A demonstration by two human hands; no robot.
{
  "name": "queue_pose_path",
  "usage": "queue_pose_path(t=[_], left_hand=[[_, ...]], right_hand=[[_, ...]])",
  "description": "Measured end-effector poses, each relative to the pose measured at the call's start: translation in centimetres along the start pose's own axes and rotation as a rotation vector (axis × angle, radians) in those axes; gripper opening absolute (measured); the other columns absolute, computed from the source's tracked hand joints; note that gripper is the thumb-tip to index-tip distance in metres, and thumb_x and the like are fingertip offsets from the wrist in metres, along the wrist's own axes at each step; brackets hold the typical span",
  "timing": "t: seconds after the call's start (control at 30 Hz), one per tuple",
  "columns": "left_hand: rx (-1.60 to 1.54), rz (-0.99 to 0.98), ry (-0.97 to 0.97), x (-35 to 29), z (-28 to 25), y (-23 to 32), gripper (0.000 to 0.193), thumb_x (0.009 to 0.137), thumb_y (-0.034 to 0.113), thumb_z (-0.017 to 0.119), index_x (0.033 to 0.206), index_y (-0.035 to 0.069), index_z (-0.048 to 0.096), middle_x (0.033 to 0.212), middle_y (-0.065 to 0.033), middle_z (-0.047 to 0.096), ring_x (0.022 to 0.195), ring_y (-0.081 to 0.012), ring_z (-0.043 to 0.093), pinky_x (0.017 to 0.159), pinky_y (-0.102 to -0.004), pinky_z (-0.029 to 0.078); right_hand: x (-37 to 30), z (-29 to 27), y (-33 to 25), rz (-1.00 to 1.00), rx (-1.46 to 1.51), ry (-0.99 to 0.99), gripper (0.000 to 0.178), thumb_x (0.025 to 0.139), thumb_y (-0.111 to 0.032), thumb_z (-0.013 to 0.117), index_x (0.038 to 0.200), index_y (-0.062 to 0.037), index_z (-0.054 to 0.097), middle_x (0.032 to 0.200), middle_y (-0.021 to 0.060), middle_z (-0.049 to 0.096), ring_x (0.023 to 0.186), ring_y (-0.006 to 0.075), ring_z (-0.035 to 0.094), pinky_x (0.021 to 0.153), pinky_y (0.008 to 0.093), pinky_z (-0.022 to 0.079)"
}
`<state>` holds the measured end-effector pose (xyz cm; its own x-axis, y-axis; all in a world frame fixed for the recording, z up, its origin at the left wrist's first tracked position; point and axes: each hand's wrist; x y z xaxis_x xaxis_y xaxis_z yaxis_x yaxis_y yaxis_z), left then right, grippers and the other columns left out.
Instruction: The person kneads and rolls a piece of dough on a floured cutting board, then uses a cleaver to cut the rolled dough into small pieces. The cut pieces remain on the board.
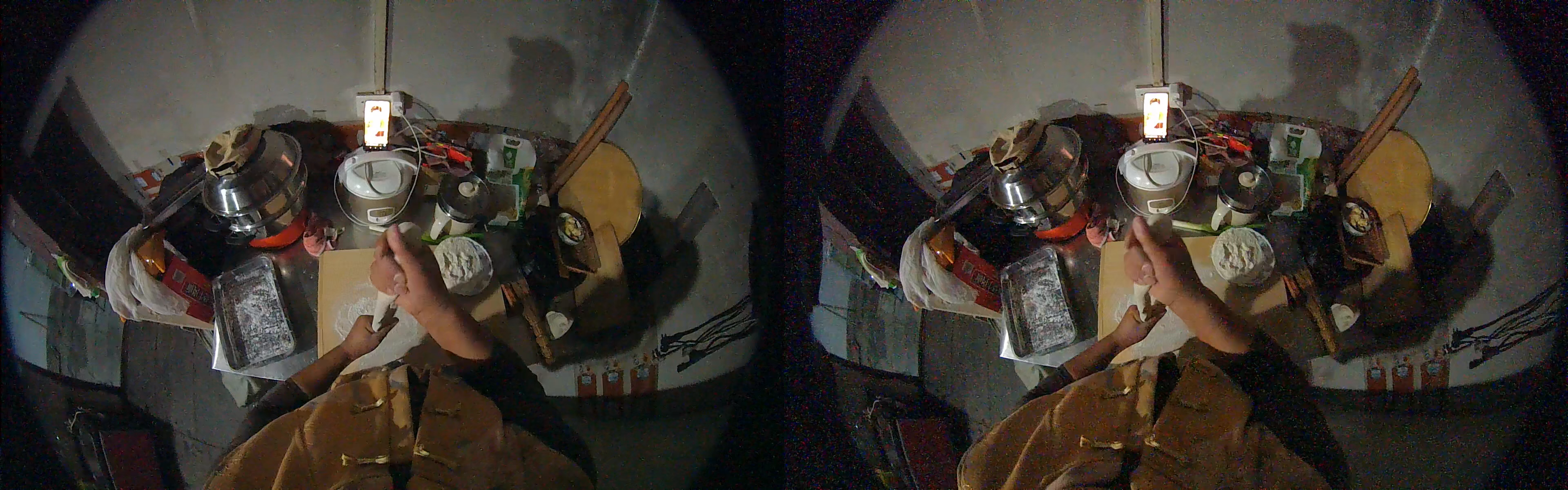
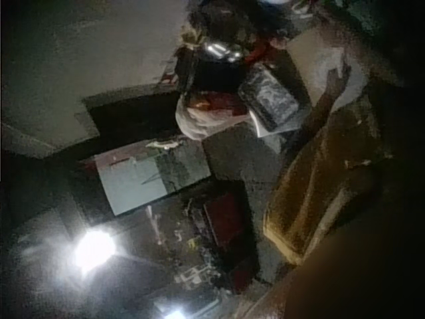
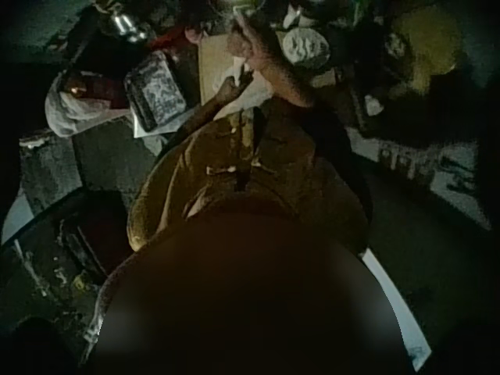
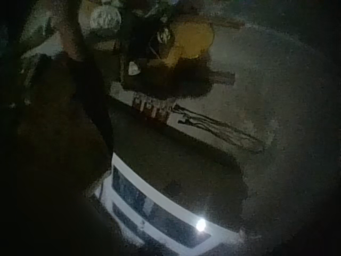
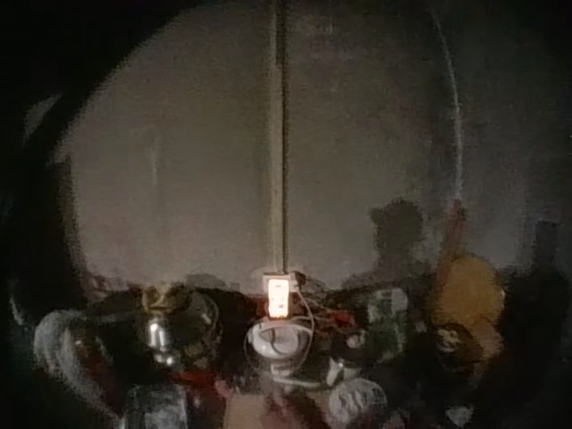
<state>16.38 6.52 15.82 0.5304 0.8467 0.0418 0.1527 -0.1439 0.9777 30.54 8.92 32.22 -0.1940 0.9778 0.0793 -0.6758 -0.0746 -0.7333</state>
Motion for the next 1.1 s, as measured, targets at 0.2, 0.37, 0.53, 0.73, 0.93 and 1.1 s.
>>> queue_pose_path(t=[0.2, 0.37, 0.53, 0.73, 0.93, 1.1], left_hand=[[0.097, 0.26, 0.218, 1.4, 0.2, 3.0, 0.022, 0.091, 0.018, 0.064, 0.086, -0.002, 0.059, 0.069, -0.0066, 0.056, 0.068, -0.009, 0.051, 0.06, -0.0266, 0.044], [0.102, -0.046, -0.119, 1.3, 1.3, -1.6, 0.033, 0.089, 0.022, 0.067, 0.071, -0.002, 0.057, 0.057, -0.0153, 0.053, 0.055, -0.0112, 0.042, 0.054, -0.0343, 0.043], [0.069, 0.179, -0.006, 1.3, 2.3, -9.0, 0.037, 0.089, 0.029, 0.068, 0.075, -0.004, 0.06, 0.063, -0.0172, 0.059, 0.056, -0.0141, 0.049, 0.057, -0.0352, 0.044], [-0.011, -0.068, 0.001, 0.5, 1.2, -6.4, 0.032, 0.091, 0.029, 0.065, 0.085, -0.003, 0.064, 0.072, -0.0079, 0.064, 0.063, -0.0128, 0.054, 0.06, -0.0313, 0.045], [-0.625, -0.268, -0.146, 2.4, -1.1, 5.0, 0.027, 0.09, 0.026, 0.066, 0.094, 0.001, 0.058, 0.073, -0.0032, 0.06, 0.065, -0.0108, 0.056, 0.053, -0.0278, 0.043], [-1.256, -0.13, -0.232, 7.9, -2.5, 9.3, 0.039, 0.094, 0.049, 0.054, 0.085, 0.011, 0.049, 0.064, 0.0015, 0.044, 0.05, -0.0118, 0.04, 0.045, -0.0252, 0.034]], right_hand=[[-0.7, -2.3, 2.6, 0.132, -0.465, 0.023, 0.029, 0.091, -0.028, 0.062, 0.106, -0.0043, 0.056, 0.084, 0.0029, 0.058, 0.072, 0.0138, 0.055, 0.061, 0.0276, 0.045], [-1.3, -2.2, 3.0, 0.089, -0.168, 0.112, 0.025, 0.093, -0.031, 0.061, 0.087, -0.008, 0.054, 0.058, -0.0026, 0.045, 0.045, 0.0081, 0.043, 0.042, 0.0237, 0.031], [-1.2, -0.9, 2.4, 0.169, -0.056, 0.009, 0.022, 0.095, -0.026, 0.058, 0.093, -0.0046, 0.056, 0.069, 0.0001, 0.05, 0.048, 0.0068, 0.043, 0.041, 0.0236, 0.031], [0.2, -1.2, 1.4, 0.014, -0.73, -0.042, 0.033, 0.092, -0.028, 0.062, 0.107, -0.0003, 0.052, 0.081, 0.0057, 0.058, 0.068, 0.0152, 0.057, 0.062, 0.0313, 0.048], [0.1, -5.7, 3.4, 0.048, -0.219, -0.257, 0.055, 0.085, -0.036, 0.07, 0.122, -0.0034, 0.047, 0.103, 0.0076, 0.064, 0.095, 0.0212, 0.06, 0.082, 0.0357, 0.048], [-1.5, -10.9, 5.7, 0.236, -0.228, -0.186, 0.03, 0.084, -0.027, 0.073, 0.1, -0.012, 0.053, 0.088, 0.0004, 0.057, 0.076, 0.0106, 0.054, 0.065, 0.0287, 0.043]])
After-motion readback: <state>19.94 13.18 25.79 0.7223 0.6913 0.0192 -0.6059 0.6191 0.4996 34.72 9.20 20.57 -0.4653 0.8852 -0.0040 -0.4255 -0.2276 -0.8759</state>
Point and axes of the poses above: each hand's wrist, its own x-axis towards the middle knuckle, its own z-axis out of the palm, y = z × x
